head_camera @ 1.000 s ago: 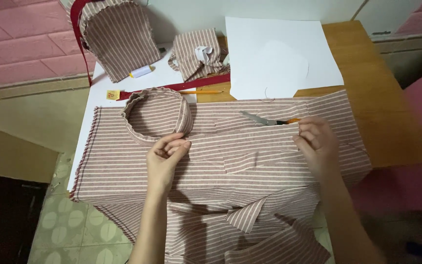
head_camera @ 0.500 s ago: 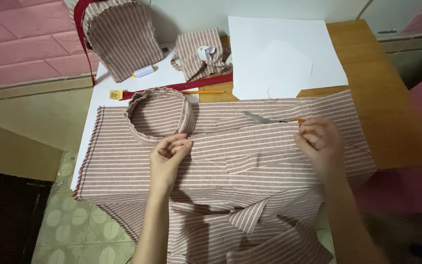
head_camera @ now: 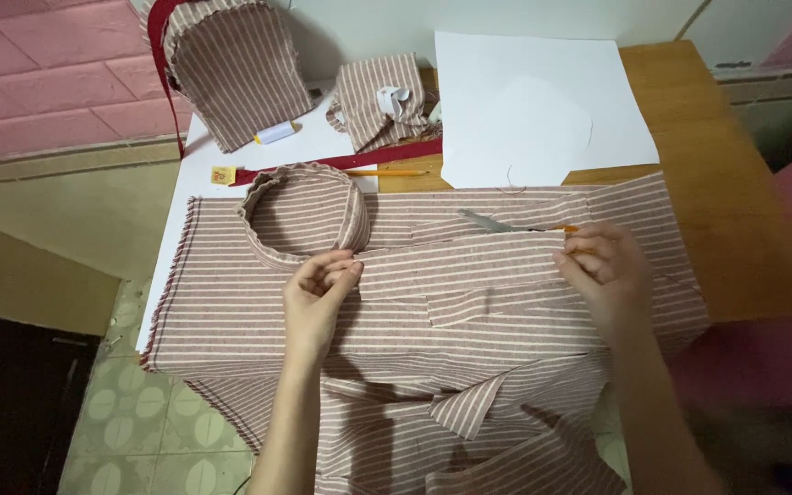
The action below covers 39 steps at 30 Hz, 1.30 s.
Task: Cutting and organizing pieces of striped fabric using scissors on a work surface.
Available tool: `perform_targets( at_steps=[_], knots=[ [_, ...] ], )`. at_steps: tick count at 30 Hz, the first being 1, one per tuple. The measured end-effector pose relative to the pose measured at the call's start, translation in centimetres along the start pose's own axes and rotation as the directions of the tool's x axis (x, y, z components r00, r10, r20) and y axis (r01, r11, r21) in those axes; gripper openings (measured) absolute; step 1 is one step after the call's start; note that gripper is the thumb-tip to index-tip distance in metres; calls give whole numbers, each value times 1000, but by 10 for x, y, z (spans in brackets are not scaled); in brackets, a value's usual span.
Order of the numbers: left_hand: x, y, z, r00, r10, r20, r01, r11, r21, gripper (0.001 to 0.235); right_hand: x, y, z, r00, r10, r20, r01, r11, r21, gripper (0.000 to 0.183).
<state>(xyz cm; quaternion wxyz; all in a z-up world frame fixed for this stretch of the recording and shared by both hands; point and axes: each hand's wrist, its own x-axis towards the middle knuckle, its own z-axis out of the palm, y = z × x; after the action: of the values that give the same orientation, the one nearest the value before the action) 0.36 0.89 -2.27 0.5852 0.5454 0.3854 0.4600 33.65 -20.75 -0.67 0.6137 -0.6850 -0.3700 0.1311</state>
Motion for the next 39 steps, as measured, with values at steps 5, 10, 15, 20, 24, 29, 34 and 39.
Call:
perform_targets(
  at_steps=[5, 10, 15, 20, 24, 29, 34, 39],
  knots=[
    [0, -2, 0, 1000, 16, -8, -17, 1000, -8, 37, 0, 3, -1, 1000, 16, 6, -16, 1000, 16, 46],
    [-5, 2, 3, 999, 50, 4, -50, 997, 51, 33, 1, 5, -1, 1000, -10, 26, 10, 1000, -19, 42],
    [-20, 31, 9, 992, 124, -1, -122, 980, 156, 29, 3, 6, 3, 998, -33, 58, 35, 999, -37, 40],
    [-27, 39, 8, 978, 204, 32, -202, 918, 342, 31, 1, 7, 3, 996, -50, 79, 55, 997, -62, 37],
    [-30, 43, 15, 987, 125, 102, -159, 864, 477, 47, 0, 1, 9, 995, -50, 92, 56, 996, -72, 37],
    [-31, 55, 20, 975, 98, 200, -202, 767, 609, 66, -9, -11, 18, 991, -51, 122, 63, 993, -99, 37],
    [-19, 44, 22, 968, 26, 249, -190, 722, 666, 76, -10, -14, 20, 989, -13, 146, 28, 995, -99, 42],
    [-19, 36, 17, 960, 41, 276, -228, 687, 690, 67, -11, -12, 23, 989, -32, 141, 53, 987, -151, 43]
  ],
)
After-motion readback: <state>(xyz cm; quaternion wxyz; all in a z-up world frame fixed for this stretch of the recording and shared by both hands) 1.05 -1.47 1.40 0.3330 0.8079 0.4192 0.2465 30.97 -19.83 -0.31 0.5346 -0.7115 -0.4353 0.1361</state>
